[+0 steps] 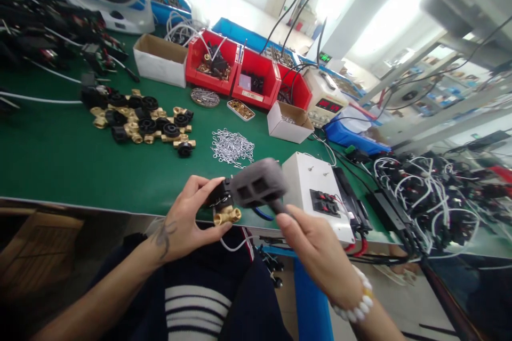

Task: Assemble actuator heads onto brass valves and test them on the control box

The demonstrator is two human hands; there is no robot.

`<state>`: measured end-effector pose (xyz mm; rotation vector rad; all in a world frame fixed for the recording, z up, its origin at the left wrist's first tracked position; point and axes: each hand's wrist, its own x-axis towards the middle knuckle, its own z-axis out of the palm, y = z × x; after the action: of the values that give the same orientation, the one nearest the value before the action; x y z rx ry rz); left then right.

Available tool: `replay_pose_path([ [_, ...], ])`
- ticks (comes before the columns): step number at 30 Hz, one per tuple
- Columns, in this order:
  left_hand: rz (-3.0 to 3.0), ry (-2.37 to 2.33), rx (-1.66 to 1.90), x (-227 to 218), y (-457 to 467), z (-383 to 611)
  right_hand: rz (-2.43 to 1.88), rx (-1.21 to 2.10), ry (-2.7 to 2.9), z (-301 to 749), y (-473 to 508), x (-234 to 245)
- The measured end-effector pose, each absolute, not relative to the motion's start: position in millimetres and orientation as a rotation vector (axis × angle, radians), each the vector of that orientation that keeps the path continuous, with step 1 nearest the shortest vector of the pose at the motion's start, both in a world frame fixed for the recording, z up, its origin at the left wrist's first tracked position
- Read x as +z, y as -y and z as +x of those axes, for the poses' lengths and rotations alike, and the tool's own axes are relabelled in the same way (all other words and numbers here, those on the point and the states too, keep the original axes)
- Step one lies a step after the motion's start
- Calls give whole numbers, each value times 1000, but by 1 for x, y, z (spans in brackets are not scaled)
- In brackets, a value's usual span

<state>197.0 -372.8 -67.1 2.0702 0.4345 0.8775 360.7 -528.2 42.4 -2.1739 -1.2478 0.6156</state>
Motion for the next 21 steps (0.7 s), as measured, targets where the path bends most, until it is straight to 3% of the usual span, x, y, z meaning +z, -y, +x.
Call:
replay_pose_path([
  [3,2066,-443,892,-69,373,198,-2032,462,1127,365,534,43],
  [9,2043,-439,893,-70,375,200,-2169,769,1274,358,522,22],
  [14,2106,-456,903,-68,380,202,-1954,683,1094,350,501,13],
  [21,2138,-451,915,-67,384,203,-1938,565,1345,347,475,2],
])
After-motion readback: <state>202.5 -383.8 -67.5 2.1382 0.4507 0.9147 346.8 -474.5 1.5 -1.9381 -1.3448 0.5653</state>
